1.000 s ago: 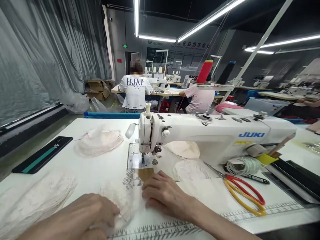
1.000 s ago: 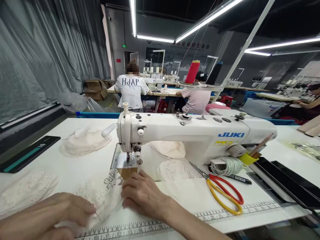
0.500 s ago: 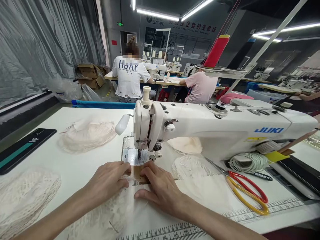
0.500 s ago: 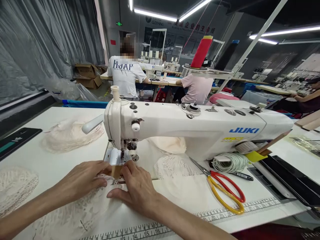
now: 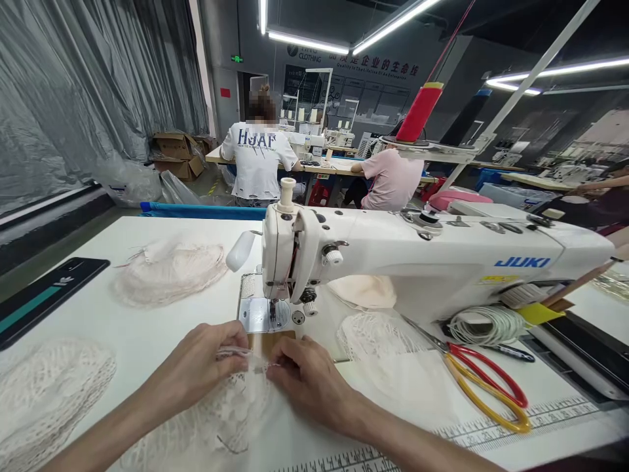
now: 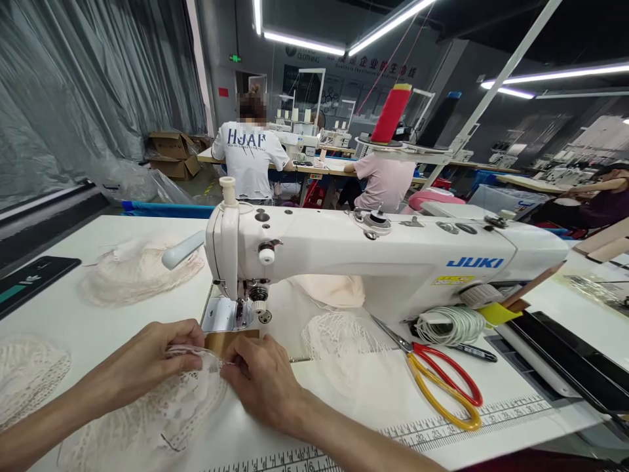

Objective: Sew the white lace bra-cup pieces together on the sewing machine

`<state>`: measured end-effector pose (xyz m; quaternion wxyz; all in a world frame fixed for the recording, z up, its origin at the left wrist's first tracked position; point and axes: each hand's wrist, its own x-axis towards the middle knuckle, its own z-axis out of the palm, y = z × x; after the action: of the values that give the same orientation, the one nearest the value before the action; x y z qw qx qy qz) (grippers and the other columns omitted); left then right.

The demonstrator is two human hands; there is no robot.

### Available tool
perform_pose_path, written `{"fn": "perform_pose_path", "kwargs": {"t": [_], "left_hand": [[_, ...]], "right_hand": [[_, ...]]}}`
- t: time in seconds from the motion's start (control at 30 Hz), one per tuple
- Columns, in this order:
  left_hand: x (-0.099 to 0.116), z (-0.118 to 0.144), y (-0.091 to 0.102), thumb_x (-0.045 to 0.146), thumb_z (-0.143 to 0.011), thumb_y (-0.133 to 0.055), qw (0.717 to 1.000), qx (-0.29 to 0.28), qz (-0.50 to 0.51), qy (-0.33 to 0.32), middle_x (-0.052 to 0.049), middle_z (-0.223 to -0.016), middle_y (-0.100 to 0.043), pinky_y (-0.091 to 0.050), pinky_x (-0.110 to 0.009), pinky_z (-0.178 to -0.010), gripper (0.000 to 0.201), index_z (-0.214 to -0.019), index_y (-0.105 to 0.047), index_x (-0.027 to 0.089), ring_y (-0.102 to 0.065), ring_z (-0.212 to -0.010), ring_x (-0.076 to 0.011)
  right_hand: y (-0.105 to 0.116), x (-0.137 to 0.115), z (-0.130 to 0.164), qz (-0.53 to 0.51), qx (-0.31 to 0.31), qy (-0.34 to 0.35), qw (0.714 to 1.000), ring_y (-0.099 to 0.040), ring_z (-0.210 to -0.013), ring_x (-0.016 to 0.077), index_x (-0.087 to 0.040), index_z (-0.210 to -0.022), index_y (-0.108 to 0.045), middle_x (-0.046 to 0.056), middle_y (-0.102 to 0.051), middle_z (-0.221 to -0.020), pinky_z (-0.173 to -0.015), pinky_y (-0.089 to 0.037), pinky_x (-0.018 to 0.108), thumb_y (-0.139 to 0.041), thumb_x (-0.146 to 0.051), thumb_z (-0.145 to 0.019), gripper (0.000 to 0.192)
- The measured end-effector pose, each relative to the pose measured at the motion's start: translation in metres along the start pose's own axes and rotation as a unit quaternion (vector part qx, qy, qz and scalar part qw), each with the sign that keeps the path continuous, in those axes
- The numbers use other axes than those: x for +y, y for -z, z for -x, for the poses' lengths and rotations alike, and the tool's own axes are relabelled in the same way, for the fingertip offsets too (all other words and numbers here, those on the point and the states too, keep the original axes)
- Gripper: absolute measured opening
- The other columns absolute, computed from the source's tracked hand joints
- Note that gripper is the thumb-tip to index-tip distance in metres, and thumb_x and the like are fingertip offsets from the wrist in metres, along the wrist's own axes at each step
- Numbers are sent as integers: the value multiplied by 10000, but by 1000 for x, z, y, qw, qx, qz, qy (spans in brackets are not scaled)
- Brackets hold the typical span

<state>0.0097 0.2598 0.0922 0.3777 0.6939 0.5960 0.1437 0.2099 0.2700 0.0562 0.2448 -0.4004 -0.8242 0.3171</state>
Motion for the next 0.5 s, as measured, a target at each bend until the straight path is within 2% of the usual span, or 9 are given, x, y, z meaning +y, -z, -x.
{"fn": "perform_pose_path", "kwargs": {"t": [0.1, 0.23, 0.43, 0.5], "left_hand": [[-3, -7, 2, 334, -786, -538, 1000, -3, 9, -9, 10, -757, -632, -377, -232, -627, 145, -774, -608, 207, -575, -749, -200], [-4, -12, 3, 423, -816, -511, 999, -22, 23, -17, -1, -690, -612, -364, -238, -598, 292, -721, -642, 180, -559, -680, -193], [-7, -15, -1, 379, -803, -536, 998, -23, 54, -13, -6, -665, -598, -371, -247, -597, 254, -692, -633, 172, -549, -665, -188], [-8, -16, -3, 373, -799, -541, 998, -25, 64, -13, -4, -659, -594, -371, -246, -592, 245, -691, -628, 172, -547, -660, -185]], "right_hand": [[2, -1, -1, -22, -6, -10, 1000, -423, -542, 97, -178, -776, -515, -58, -493, -584, -579, -328, 231, -540, -86, -767, 96], [6, -2, -3, -42, -23, -15, 999, -446, -565, 103, -183, -847, -504, -46, -515, -629, -549, -332, 214, -494, -54, -739, 168], [15, -5, 0, -38, -56, -32, 997, -496, -566, 114, -176, -889, -497, -28, -570, -648, -540, -340, 217, -460, -39, -725, 217], [16, -8, -1, -16, -61, -42, 997, -501, -562, 120, -170, -889, -513, -21, -582, -642, -532, -330, 222, -486, -78, -744, 174]]}}
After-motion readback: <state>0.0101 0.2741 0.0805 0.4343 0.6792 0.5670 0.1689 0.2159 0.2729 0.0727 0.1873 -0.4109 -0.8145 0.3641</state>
